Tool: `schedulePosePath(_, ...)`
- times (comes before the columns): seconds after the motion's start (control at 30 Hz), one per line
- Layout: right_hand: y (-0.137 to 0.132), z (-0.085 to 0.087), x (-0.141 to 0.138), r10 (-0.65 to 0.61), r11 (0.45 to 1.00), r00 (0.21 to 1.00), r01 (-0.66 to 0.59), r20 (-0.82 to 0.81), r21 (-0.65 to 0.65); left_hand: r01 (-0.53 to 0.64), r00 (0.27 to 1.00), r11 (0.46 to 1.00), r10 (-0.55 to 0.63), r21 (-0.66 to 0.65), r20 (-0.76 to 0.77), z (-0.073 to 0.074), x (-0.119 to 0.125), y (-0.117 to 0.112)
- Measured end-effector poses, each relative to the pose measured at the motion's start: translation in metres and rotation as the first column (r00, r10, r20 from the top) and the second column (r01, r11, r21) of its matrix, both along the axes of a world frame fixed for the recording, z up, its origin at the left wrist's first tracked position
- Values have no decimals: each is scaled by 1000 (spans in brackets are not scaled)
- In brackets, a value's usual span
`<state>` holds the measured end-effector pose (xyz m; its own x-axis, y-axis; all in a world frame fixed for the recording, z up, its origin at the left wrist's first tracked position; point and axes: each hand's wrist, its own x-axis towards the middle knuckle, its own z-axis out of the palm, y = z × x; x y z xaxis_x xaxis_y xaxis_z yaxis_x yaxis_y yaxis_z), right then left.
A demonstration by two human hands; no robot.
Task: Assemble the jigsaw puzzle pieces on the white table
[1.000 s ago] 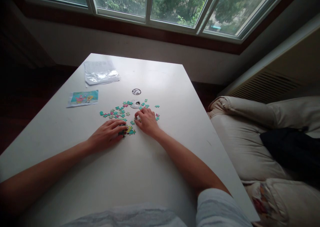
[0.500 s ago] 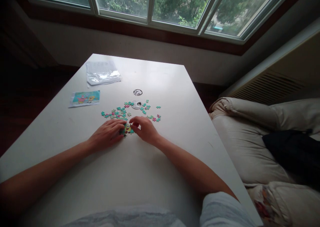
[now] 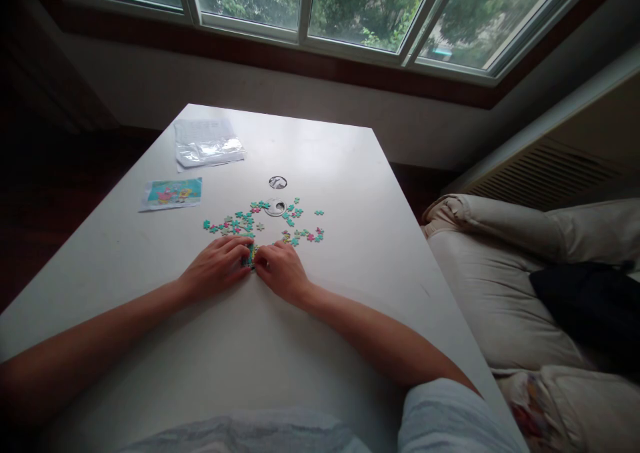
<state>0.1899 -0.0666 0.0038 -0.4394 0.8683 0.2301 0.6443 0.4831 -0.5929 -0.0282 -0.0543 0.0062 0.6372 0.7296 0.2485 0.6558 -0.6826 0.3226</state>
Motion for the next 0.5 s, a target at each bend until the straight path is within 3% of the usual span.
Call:
schedulePosePath(0.23, -1, 0, -2, -4, 999, 996, 0, 91, 43, 4, 1000, 1000, -4, -7, -26, 0, -1, 0)
schedulePosePath(0.5, 11, 10, 13, 5, 998, 1000, -5, 9, 66, 31, 999, 999, -31, -11, -17, 0, -4, 2)
